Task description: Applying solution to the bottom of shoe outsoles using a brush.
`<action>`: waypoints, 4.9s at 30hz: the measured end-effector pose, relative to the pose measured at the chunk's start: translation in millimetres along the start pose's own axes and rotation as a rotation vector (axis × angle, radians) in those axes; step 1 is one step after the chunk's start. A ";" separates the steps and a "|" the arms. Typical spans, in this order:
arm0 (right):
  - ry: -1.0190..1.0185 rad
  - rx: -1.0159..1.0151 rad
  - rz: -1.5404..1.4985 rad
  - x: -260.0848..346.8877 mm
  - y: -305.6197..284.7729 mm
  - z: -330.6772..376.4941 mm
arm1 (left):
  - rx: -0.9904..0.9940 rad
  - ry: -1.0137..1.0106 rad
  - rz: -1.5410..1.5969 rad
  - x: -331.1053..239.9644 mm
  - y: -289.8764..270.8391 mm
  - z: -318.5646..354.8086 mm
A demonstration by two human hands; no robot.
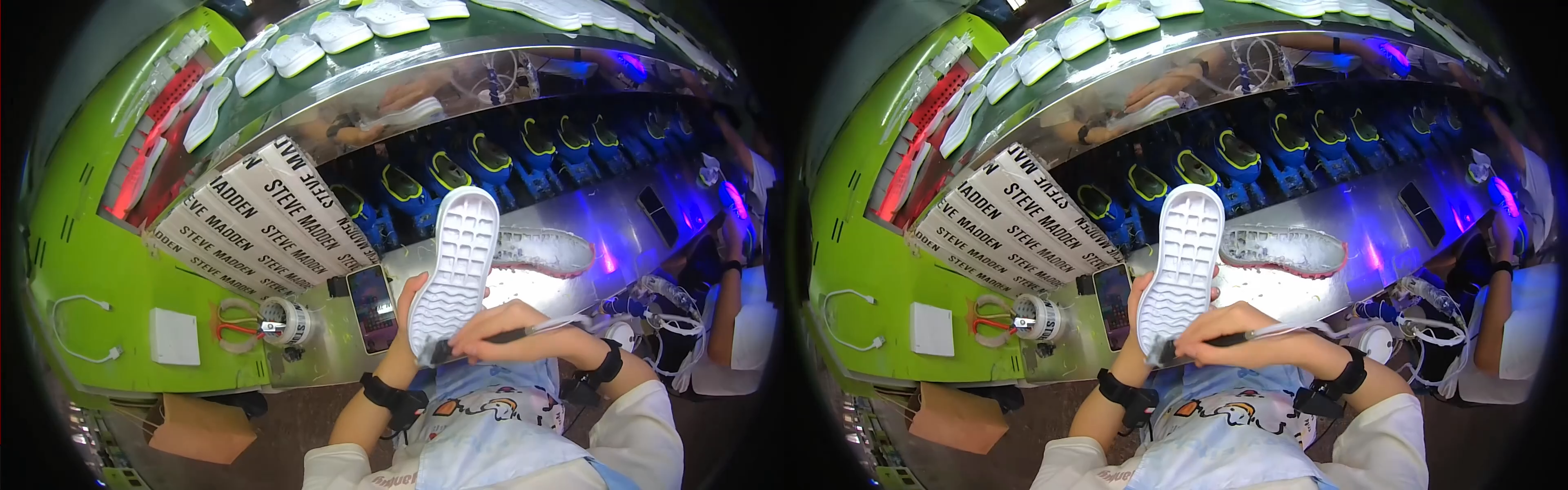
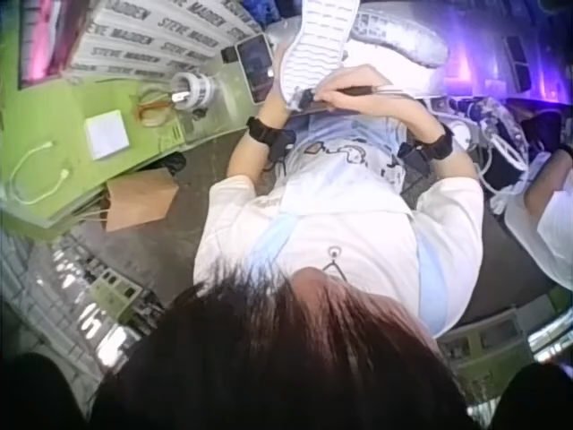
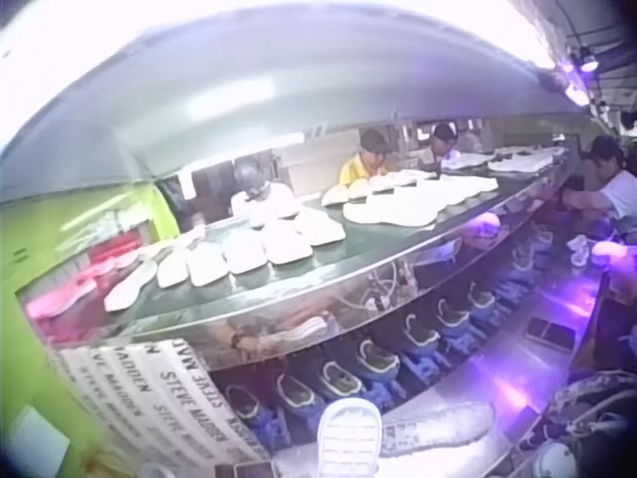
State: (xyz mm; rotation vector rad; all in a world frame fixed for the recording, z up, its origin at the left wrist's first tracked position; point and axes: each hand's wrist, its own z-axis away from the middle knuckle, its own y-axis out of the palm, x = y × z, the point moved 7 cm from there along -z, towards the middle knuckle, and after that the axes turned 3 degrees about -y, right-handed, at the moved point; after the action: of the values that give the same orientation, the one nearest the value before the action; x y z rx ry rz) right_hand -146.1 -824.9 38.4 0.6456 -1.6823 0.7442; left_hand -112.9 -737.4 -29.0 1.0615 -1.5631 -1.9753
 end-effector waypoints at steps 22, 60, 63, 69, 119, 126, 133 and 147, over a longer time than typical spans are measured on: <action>-0.298 -0.290 0.268 97.5 -50.2 28.2 | -0.078 0.097 -0.613 -90.5 90.8 13.5; -0.035 -0.489 0.172 -1.0 -8.7 38.0 | -0.449 0.094 0.296 60.8 -46.1 23.8; -0.208 -0.193 0.323 19.6 22.1 24.6 | 0.022 0.168 0.303 39.7 -42.4 17.2; -0.034 -0.003 0.092 8.5 12.0 18.1 | 0.046 0.152 0.087 1.4 -18.4 11.0; -0.243 -0.076 0.156 53.6 -21.7 28.9 | -0.180 -0.374 -0.008 43.4 11.0 -15.5; -0.150 -0.004 0.230 52.7 -36.6 38.5 | -0.445 -0.326 -0.439 30.5 80.2 8.9; -0.170 -0.461 0.501 91.0 -85.1 71.0 | -0.258 -0.331 -0.219 16.5 43.2 -5.2; -0.286 -0.752 -0.139 98.7 -82.1 71.8 | -1.922 0.628 -2.106 -496.3 134.3 85.0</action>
State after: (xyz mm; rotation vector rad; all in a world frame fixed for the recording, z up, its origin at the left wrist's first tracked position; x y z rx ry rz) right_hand -151.6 -936.4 134.2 0.3295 -1.9764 -0.1126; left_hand 115.4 -368.5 259.7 1.5713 2.4355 -1.7288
